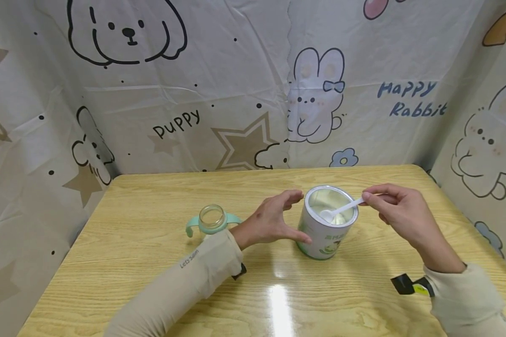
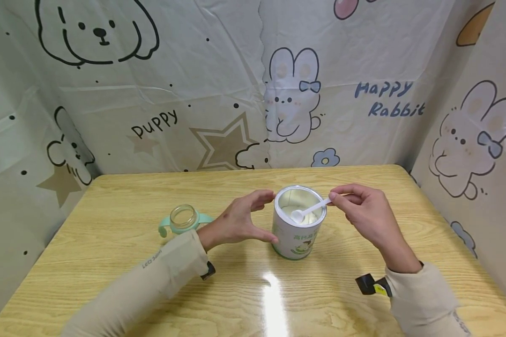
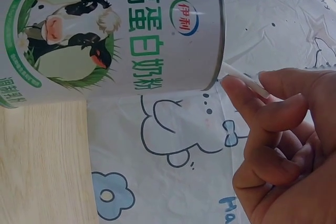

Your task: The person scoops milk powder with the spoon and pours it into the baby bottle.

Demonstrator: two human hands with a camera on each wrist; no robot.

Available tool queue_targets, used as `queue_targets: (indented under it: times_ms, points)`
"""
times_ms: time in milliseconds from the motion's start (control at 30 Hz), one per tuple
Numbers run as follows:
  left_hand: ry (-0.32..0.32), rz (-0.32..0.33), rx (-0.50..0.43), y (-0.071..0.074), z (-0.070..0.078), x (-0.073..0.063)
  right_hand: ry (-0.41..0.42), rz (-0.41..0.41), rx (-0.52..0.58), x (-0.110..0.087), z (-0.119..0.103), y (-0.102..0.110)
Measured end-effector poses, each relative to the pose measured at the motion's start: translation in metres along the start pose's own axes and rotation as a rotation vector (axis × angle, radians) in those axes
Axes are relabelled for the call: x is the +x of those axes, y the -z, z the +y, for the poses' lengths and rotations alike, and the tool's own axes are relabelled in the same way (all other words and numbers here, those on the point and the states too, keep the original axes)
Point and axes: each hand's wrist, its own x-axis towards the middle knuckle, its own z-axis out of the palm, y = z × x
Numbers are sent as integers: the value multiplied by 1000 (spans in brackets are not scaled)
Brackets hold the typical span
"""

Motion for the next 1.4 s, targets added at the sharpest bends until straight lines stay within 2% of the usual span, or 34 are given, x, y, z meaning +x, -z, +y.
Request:
queue_targets:
  times_ms: [267, 700, 1167, 1400]
  points:
    - [-2, 10, -16, -3, -3, 0, 30, -18, -19, 3, -8, -9]
    - [-11, 8, -11, -4, -6, -2, 19, -34, -91, 6, -9, -19]
    - [34, 15, -17, 5, -6, -8, 27, -17, -100, 5, -5, -19]
    - [63, 9, 36, 15, -4, -14, 85, 24, -125, 5, -2, -16]
